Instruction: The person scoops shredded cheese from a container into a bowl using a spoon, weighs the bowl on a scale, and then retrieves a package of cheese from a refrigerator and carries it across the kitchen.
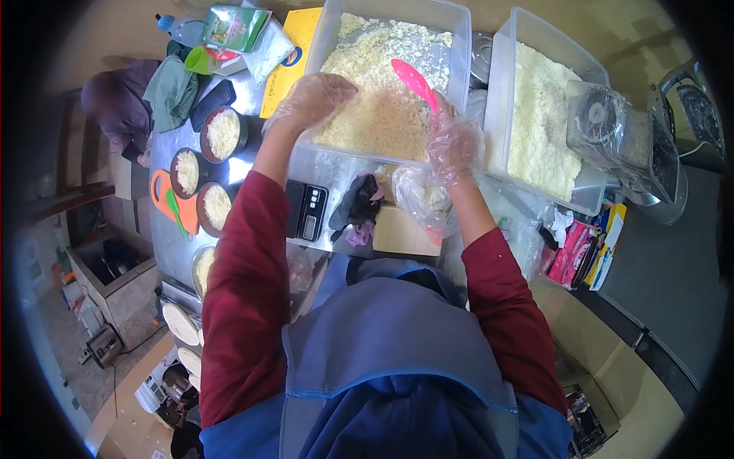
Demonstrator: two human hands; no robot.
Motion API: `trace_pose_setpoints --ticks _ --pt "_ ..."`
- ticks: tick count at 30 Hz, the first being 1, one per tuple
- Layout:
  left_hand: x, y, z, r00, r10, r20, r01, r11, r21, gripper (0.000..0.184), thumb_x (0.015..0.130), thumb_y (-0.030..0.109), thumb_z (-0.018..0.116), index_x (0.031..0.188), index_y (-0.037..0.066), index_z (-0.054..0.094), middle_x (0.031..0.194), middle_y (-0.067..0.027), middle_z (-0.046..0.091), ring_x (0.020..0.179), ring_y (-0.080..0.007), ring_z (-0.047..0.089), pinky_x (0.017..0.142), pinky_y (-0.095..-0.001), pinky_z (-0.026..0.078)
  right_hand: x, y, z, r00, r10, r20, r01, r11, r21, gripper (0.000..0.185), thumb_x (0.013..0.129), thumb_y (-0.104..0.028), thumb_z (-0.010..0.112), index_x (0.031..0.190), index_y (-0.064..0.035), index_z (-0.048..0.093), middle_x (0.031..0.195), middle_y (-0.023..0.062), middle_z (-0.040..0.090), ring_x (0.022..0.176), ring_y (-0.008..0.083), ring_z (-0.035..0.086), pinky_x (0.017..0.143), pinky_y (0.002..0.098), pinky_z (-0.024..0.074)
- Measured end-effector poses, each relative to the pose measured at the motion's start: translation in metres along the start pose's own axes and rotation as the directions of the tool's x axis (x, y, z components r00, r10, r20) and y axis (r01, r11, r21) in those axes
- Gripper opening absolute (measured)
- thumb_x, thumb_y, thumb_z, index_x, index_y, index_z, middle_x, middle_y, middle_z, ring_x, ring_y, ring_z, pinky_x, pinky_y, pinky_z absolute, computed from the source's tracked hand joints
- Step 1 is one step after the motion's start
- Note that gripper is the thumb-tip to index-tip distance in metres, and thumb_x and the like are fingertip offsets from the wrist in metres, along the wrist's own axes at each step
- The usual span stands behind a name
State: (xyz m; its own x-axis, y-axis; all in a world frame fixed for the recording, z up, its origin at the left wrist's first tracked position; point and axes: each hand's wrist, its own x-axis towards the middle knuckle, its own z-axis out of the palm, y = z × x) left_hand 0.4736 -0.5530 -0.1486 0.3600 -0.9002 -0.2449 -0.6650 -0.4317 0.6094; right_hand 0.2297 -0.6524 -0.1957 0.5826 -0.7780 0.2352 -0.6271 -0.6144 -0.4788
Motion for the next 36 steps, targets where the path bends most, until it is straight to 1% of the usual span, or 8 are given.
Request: trace_pose_setpoints --ticks 2,8,18,21,26,29,33,36 --pt "0.004 -0.015 0.003 0.998 0.003 0.058 0.017 0.942 -0.336 0.024 0.089 0.023 0.062 0.106 0.009 0.071 0.096 -0.0072 0.072 0.081 -0.0158 0.066 0.079 -0.0304 0.052 0.001 -0.004 -0.005 1.0 0.002 0.002 -0.002 1.0 -0.008 0.035 0.091 -0.016 0.053 0.127 -0.0131 0.054 0.104 0.0161 0.066 0.084 0.0358 0.065 0.073 0.0454 0.0497" --pt "-0.005 -0.004 -0.007 0.965 -0.023 0.259 0.186 0.758 -0.626 0.033 0.094 0.016 0.057 0.124 0.001 0.059 0.113 -0.0103 0.066 0.095 -0.0158 0.064 0.088 -0.0268 0.05 0.001 -0.001 -0.003 0.999 -0.018 -0.029 0.017 0.999 -0.031 0.036 0.091 -0.016 0.054 0.126 -0.0141 0.055 0.099 0.0157 0.068 0.081 0.0355 0.065 0.072 0.0448 0.0502" --pt "-0.019 0.006 -0.008 0.97 0.037 0.24 0.164 0.632 -0.758 0.048 0.089 0.014 0.063 0.133 0.001 0.05 0.121 -0.0123 0.062 0.107 -0.019 0.061 0.095 -0.0291 0.047 0.002 -0.008 -0.013 1.0 -0.02 -0.01 0.019 0.999 -0.036 0.036 0.09 -0.017 0.054 0.126 -0.0138 0.055 0.099 0.0163 0.068 0.08 0.0358 0.065 0.071 0.0458 0.0502" --pt "-0.021 0.006 -0.007 0.966 -0.023 0.258 0.202 0.691 -0.694 0.043 0.089 0.018 0.064 0.129 0.004 0.055 0.12 -0.0103 0.063 0.108 -0.0191 0.061 0.096 -0.0297 0.047 0.002 -0.002 -0.003 1.0 -0.018 -0.025 0.018 1.0 -0.012 0.036 0.091 -0.018 0.054 0.126 -0.0138 0.055 0.1 0.0165 0.067 0.079 0.0365 0.065 0.071 0.0466 0.05" --pt "-0.037 0.011 0.005 0.997 0.054 -0.047 -0.059 0.992 -0.115 0.028 0.087 0.019 0.064 0.113 0.012 0.068 0.112 -0.0099 0.068 0.097 -0.0245 0.065 0.087 -0.0349 0.05 0.0 -0.004 -0.006 1.0 -0.021 -0.002 0.021 0.999 -0.049 0.036 0.091 -0.018 0.053 0.127 -0.0142 0.054 0.101 0.0162 0.067 0.08 0.0368 0.064 0.072 0.0471 0.0494" --pt "-0.041 0.001 0.015 0.963 0.174 -0.206 -0.145 0.978 0.148 0.022 0.083 0.016 0.066 0.104 0.011 0.069 0.108 -0.0131 0.067 0.095 -0.028 0.065 0.087 -0.0357 0.05 0.001 -0.003 -0.004 0.999 -0.044 -0.023 0.043 0.998 -0.046 0.036 0.091 -0.017 0.053 0.127 -0.0148 0.054 0.1 0.0152 0.067 0.08 0.0362 0.064 0.073 0.0469 0.0488" --pt "-0.049 -0.005 0.028 0.93 0.187 -0.315 -0.189 0.982 0.025 0.015 0.082 0.013 0.065 0.097 0.012 0.068 0.109 -0.0109 0.066 0.103 -0.0315 0.062 0.092 -0.0402 0.047 0.002 -0.007 -0.015 0.994 -0.111 -0.007 0.109 0.985 -0.136 0.04 0.09 -0.016 0.053 0.13 -0.0155 0.052 0.097 0.0137 0.067 0.079 0.0344 0.064 0.072 0.0466 0.0484" --pt "-0.05 -0.006 0.032 0.8 0.376 -0.468 -0.206 0.904 0.374 0.022 0.084 0.011 0.061 0.106 0.012 0.063 0.124 -0.0074 0.058 0.118 -0.0294 0.053 0.099 -0.039 0.044 0.012 -0.018 -0.025 0.982 -0.181 0.057 0.19 0.947 -0.258 0.045 0.089 -0.013 0.052 0.134 -0.016 0.048 0.094 0.0126 0.066 0.077 0.0324 0.064 0.071 0.0466 0.0482"
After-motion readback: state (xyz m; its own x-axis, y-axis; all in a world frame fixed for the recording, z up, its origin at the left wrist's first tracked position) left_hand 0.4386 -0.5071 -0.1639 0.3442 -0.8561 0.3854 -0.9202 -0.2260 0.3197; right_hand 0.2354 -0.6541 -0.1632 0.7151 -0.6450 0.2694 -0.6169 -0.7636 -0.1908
